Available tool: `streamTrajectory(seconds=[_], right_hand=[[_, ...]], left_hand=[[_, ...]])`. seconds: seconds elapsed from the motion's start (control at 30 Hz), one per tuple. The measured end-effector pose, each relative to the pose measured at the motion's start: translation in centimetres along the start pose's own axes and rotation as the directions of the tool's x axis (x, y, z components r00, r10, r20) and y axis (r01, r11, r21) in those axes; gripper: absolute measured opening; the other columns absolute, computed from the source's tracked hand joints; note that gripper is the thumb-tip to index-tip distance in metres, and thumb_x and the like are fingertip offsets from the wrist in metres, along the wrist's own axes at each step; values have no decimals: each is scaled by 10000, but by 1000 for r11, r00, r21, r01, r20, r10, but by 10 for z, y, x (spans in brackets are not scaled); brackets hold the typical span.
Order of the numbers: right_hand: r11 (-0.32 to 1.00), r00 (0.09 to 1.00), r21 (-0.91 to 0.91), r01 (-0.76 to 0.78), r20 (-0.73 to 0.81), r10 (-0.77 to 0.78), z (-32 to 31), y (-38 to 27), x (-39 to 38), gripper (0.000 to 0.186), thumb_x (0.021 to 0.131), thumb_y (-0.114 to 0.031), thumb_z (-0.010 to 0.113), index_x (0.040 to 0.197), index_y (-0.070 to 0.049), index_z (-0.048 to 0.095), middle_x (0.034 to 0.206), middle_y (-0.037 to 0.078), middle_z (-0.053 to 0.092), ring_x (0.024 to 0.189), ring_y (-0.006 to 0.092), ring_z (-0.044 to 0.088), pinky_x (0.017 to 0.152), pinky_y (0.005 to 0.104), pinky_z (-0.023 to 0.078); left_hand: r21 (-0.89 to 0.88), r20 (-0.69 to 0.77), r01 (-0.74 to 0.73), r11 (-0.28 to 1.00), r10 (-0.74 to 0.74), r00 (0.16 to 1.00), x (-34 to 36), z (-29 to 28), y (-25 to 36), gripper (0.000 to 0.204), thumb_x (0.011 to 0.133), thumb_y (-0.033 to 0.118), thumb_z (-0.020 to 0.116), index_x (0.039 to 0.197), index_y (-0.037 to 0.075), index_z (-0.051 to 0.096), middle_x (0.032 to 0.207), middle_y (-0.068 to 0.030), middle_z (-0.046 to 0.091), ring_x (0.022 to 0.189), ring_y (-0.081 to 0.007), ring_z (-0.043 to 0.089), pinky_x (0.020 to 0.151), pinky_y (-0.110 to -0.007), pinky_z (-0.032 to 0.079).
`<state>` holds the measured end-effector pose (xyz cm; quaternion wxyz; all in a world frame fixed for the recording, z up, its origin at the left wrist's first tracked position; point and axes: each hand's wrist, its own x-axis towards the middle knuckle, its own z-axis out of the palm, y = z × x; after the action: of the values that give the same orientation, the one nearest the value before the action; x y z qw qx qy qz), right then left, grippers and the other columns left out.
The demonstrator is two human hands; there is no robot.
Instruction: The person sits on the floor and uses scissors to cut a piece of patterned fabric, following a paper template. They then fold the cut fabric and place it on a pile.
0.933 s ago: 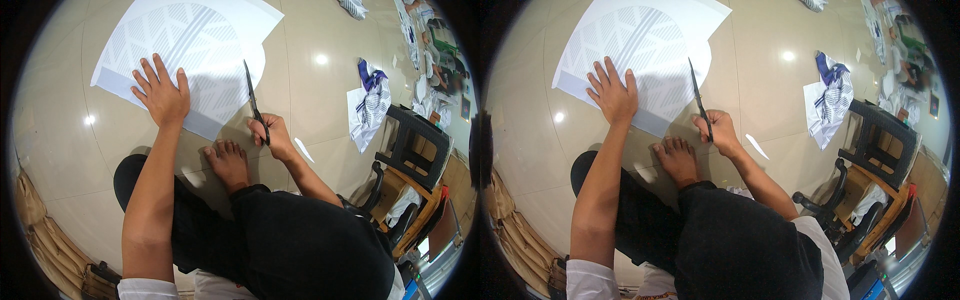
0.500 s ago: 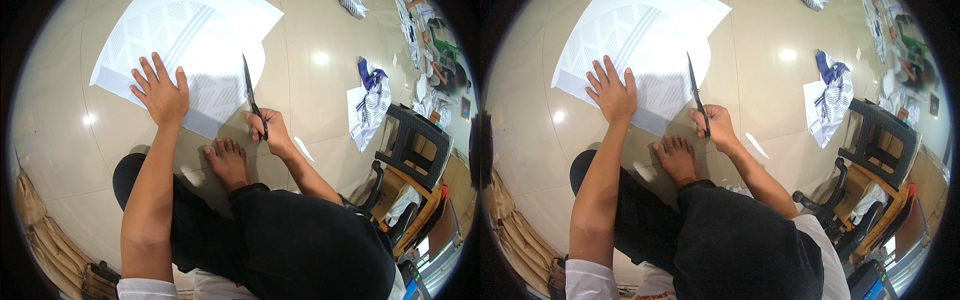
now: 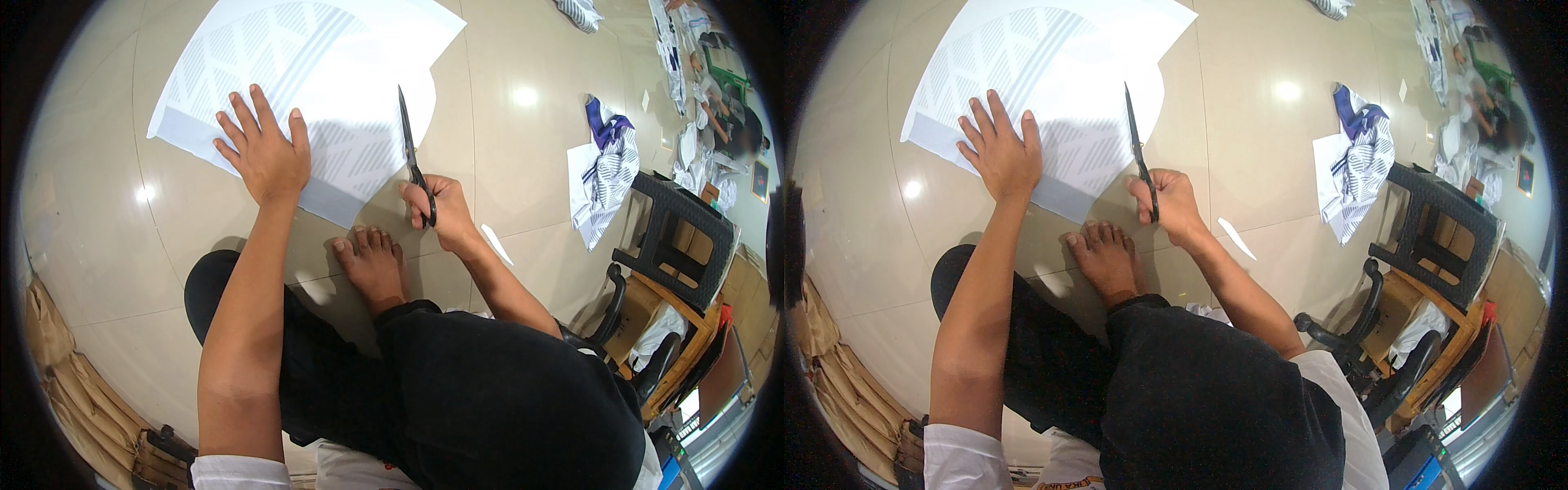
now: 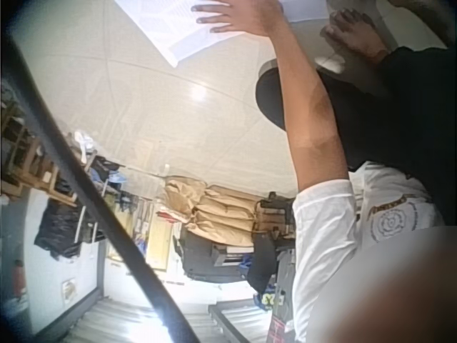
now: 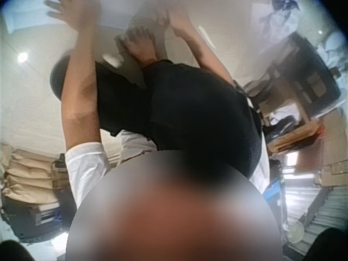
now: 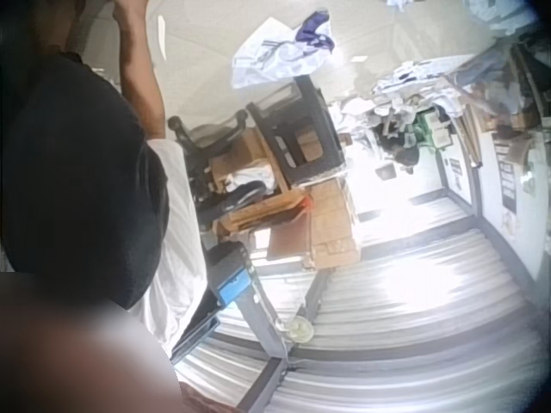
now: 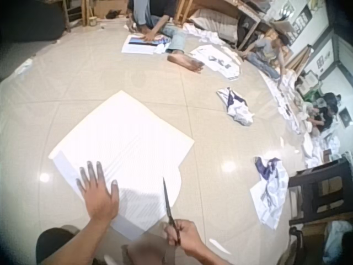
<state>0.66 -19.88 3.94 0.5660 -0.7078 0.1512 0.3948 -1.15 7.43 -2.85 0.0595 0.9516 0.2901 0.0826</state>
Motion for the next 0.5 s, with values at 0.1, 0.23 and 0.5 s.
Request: streamTrajectory(seconds=[0.1, 0.23, 0.5], right_hand=[[998, 1000, 57, 27, -1, -27, 3, -6, 7, 305, 924, -245, 791, 752, -37, 649, 594, 19, 594, 477, 93, 538, 456, 253, 407], [996, 999, 83, 45, -7, -45, 5, -13, 13, 308, 907, -238, 801, 742, -36, 638, 597, 23, 589, 475, 92, 537, 444, 255, 411], [998, 1000, 51, 30, 0, -30, 3, -12, 13, 298, 909, -230, 799, 765, -22, 643, 605, 29, 598, 470, 96, 540, 441, 256, 406]], left_hand=[[1, 2, 2, 1000, -2, 1000, 0, 1, 0, 776, 1085, 544, 433, 1708, 115, 263, 1746, -242, 242, 1611, -513, 156, 1276, -689, 113], [-10, -3, -1, 1000, 1, 1000, 0, 1, 0, 773, 1085, 544, 435, 1706, 114, 270, 1744, -246, 245, 1608, -520, 160, 1275, -690, 117], [-11, -19, -7, 1000, 7, 1000, -1, 2, -1, 773, 1084, 548, 437, 1703, 112, 280, 1737, -252, 257, 1603, -524, 172, 1268, -699, 124]])
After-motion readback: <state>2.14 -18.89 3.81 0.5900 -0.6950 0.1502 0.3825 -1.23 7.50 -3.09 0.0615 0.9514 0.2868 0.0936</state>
